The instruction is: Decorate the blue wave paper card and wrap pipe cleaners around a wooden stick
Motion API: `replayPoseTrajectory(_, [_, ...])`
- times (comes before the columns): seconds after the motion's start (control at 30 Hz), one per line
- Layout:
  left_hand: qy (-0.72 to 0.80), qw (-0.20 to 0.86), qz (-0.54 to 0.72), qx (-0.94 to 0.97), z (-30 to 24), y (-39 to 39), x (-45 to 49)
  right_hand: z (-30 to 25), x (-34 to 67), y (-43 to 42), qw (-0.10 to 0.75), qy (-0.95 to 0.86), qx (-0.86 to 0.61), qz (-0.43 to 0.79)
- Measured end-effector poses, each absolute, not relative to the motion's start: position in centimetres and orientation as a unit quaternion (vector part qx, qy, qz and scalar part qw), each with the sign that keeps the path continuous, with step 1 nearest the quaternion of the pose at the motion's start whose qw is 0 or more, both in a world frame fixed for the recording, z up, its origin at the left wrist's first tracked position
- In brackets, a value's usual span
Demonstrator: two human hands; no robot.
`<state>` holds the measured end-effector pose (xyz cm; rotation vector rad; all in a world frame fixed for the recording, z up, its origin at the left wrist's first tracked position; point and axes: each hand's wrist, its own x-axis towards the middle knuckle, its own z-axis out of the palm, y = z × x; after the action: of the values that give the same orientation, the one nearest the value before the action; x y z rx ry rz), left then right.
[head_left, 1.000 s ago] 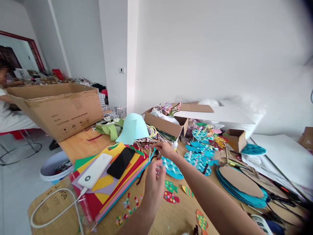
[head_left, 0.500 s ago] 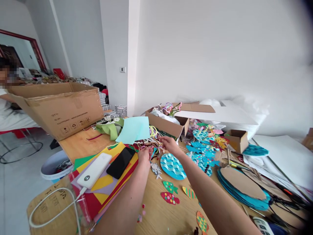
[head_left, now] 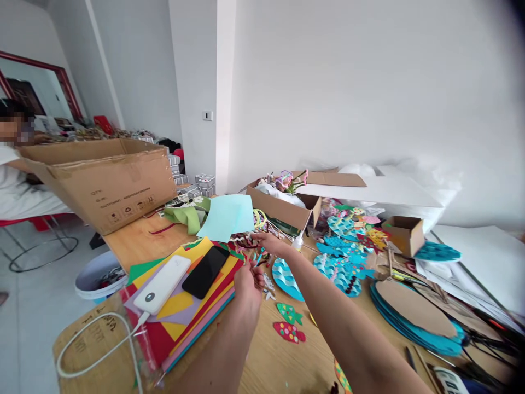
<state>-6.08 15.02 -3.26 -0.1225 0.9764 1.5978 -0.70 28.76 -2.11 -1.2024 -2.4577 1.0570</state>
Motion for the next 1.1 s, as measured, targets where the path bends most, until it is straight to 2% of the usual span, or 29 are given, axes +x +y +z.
replayPoseTrajectory(0.4, [0.350,0.618,0.698,-0.092,-1.3,8.0,-5.7,-2.8,-0.5,29.1,0.138,-0.727,-0.419,0.526])
replayPoseTrajectory(0.57, [0.329,0.620,0.704,-0.104,-2.1,6.9,-6.0,-1.6,0.7,28.4,0.133,-0.691,-0.412,0.579])
replayPoseTrajectory(0.73, [0.326,0.613,0.713,-0.097,-2.1,6.3,-6.2,0.5,2.6,26.8,0.164,-0.676,-0.403,0.595])
replayPoseTrajectory(0.9, [0.321,0.632,0.702,-0.078,-1.7,5.4,-6.1,2.1,5.4,23.0,0.167,-0.681,-0.375,0.606])
replayPoseTrajectory(1.1, [0.291,0.694,0.658,-0.023,-2.0,3.3,-5.6,2.2,9.9,14.9,0.116,-0.704,-0.377,0.590])
